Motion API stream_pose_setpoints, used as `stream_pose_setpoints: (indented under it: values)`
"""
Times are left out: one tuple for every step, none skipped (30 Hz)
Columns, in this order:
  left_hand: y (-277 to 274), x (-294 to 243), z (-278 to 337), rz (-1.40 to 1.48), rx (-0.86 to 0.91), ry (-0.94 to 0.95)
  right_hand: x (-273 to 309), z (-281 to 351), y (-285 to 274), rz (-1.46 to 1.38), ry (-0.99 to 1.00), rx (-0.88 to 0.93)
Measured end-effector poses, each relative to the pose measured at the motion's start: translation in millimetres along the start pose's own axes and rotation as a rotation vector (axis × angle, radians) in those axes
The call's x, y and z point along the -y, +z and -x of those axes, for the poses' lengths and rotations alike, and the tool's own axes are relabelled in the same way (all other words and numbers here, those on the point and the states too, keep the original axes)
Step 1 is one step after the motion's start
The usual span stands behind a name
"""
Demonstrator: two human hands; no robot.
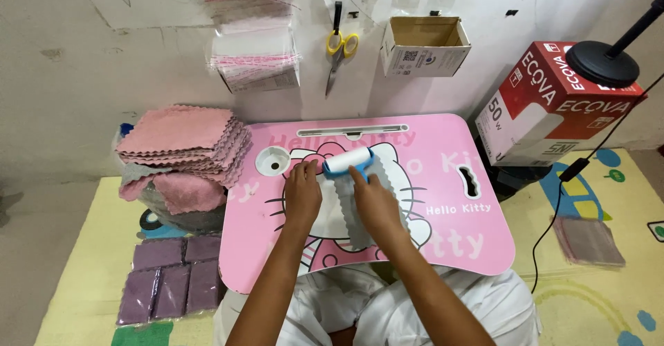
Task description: The person repeatedly picks up small purple cloths, rolls them with a lint roller, and places them into clear plastic bags. The person then stacks the packaged cloths on the left side of the table.
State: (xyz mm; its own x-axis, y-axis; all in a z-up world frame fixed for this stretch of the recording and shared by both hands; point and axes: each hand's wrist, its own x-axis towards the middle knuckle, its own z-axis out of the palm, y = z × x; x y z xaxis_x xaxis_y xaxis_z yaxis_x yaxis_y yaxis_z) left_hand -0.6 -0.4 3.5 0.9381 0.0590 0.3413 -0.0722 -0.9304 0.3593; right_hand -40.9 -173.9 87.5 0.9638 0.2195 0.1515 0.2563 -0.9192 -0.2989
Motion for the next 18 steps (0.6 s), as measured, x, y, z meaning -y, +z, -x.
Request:
stream_pose_setpoints:
  values:
    - [1,1,1,0.0,0.0,-0.002,-1,13,2,0.001,-0.001,0.002]
    - [3,1,2,-0.031,-0.013,0.031,-1,26,3,-0.005,-0.009,-0.04]
    - [4,2,3,-0.063,-0.027,0.066,-3,39,5,-0.011,-0.016,-0.084]
    - [5,2,2,-0.063,-0.027,0.066,-9,51,13,-0.011,-0.017,-0.084]
    - [6,2,2,-0.043,-0.035,0.098,-16,65,20,-0.007,0.037,-0.004]
    - [7,1,2,-0.024,-0.042,0.13,-23,79,28,-0.003,0.09,0.075]
    - [5,0,3,-0.023,-0.041,0.133,-27,96,29,-0.002,0.093,0.074]
    - [3,-2,4,-0.004,0.015,0.136,-31,113,30,-0.021,0.123,0.064]
    - [1,-2,5,0.013,0.071,0.138,-34,129,31,-0.042,0.152,0.055]
    - [-2,-3,4,0.013,0.072,0.139,-39,142,29,-0.042,0.154,0.055]
    - [-4,-5,5,0.021,0.108,0.123,-44,155,27,-0.051,0.177,0.097]
    - [-6,-6,5,0.029,0.145,0.107,-49,168,25,-0.061,0.2,0.14]
    - [-5,-6,5,0.031,0.145,0.107,-51,174,25,-0.059,0.201,0.14]
    - [-5,-7,5,0.014,0.154,0.103,-53,181,24,-0.024,0.182,0.106]
    - [-5,-6,4,-0.005,0.161,0.1,-55,186,25,0.008,0.163,0.071]
    - [-3,-6,5,-0.005,0.161,0.101,-54,184,22,0.008,0.163,0.07]
    - [-1,-5,5,-0.004,0.151,0.106,-53,181,20,0.002,0.188,0.115]
    - [0,-4,5,-0.003,0.141,0.111,-52,178,18,-0.004,0.214,0.159]
